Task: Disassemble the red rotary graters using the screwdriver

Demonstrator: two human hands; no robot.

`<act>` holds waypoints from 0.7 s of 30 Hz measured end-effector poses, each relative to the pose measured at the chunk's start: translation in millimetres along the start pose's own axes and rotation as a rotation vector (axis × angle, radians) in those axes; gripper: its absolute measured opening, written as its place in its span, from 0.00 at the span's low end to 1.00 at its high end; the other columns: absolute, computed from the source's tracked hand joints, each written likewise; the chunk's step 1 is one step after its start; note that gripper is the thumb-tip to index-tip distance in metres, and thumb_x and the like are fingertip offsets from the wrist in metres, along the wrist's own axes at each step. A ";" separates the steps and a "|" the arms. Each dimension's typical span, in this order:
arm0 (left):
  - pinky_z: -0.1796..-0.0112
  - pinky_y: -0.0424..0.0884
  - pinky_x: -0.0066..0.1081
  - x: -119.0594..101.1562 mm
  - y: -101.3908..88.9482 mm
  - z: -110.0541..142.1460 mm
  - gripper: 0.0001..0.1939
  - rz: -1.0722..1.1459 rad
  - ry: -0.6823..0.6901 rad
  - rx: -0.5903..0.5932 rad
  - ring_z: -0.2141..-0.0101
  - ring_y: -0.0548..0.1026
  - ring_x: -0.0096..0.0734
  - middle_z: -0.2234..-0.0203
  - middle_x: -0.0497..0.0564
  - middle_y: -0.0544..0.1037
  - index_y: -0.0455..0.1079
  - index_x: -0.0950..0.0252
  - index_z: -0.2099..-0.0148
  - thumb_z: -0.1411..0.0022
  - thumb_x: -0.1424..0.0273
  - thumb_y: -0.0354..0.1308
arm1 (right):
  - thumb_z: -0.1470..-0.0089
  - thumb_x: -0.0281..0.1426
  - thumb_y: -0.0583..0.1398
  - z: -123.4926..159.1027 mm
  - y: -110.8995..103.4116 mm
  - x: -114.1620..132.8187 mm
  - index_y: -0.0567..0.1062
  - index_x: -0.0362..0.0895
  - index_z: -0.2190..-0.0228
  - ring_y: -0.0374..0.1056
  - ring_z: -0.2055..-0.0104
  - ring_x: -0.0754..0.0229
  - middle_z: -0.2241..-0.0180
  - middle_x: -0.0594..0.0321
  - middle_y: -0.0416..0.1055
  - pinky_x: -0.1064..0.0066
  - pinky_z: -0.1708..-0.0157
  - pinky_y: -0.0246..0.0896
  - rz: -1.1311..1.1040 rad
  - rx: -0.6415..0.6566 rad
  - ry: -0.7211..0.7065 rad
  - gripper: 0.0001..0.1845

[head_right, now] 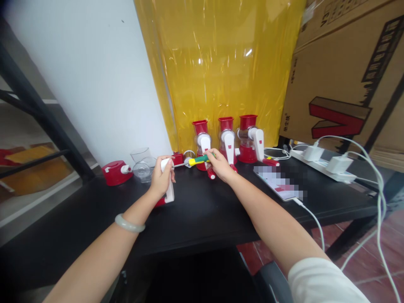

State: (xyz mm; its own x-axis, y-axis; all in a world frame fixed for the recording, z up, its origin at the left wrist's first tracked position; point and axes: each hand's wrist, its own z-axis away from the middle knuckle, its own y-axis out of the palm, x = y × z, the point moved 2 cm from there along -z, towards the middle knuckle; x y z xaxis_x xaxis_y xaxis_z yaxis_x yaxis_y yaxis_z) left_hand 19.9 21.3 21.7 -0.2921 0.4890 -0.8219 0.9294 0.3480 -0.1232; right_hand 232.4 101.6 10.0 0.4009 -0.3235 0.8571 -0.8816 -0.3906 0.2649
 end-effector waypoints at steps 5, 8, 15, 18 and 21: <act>0.83 0.67 0.24 -0.6 2.6 -0.4 0.16 0.026 -0.061 0.020 0.85 0.65 0.25 0.83 0.39 0.64 0.64 0.59 0.54 0.35 0.53 0.54 | 0.59 0.54 0.70 2.1 3.5 4.2 0.71 0.47 0.67 0.58 0.75 0.68 0.74 0.70 0.64 0.73 0.75 0.54 -0.048 0.004 0.001 0.28; 0.84 0.67 0.24 -1.8 4.5 -0.7 0.17 0.066 -0.112 0.029 0.85 0.65 0.24 0.82 0.39 0.64 0.64 0.59 0.55 0.37 0.52 0.56 | 0.56 0.53 0.68 1.3 0.5 0.8 0.70 0.48 0.66 0.58 0.75 0.67 0.74 0.70 0.64 0.72 0.75 0.55 -0.017 0.001 -0.008 0.26; 0.85 0.64 0.23 -1.3 8.0 -1.7 0.18 0.191 -0.321 0.103 0.86 0.64 0.22 0.80 0.39 0.65 0.63 0.59 0.58 0.39 0.51 0.59 | 0.46 0.51 0.62 2.6 -8.4 1.2 0.71 0.49 0.65 0.59 0.75 0.64 0.74 0.69 0.64 0.72 0.75 0.55 0.263 -0.042 -0.134 0.19; 0.84 0.64 0.23 -2.1 8.5 0.1 0.20 0.261 -0.427 0.159 0.85 0.64 0.21 0.80 0.39 0.65 0.63 0.60 0.59 0.41 0.51 0.61 | 0.43 0.47 0.60 7.7 -5.3 11.2 0.71 0.49 0.65 0.59 0.74 0.63 0.73 0.67 0.65 0.70 0.73 0.56 0.353 -0.065 -0.204 0.15; 0.83 0.64 0.23 -3.5 8.8 2.0 0.22 0.321 -0.497 0.177 0.85 0.64 0.21 0.81 0.39 0.66 0.63 0.60 0.59 0.43 0.50 0.63 | 0.42 0.44 0.59 14.6 -0.8 22.4 0.72 0.48 0.66 0.62 0.70 0.61 0.70 0.64 0.68 0.67 0.68 0.60 0.432 -0.075 -0.298 0.12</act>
State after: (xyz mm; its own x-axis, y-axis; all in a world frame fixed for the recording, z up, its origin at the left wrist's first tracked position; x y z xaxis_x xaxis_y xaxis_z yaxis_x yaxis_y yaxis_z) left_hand 29.6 21.0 22.3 0.1094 0.1010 -0.9889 0.9892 0.0865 0.1183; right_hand 245.7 82.1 22.6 0.0409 -0.6765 0.7353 -0.9931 -0.1084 -0.0445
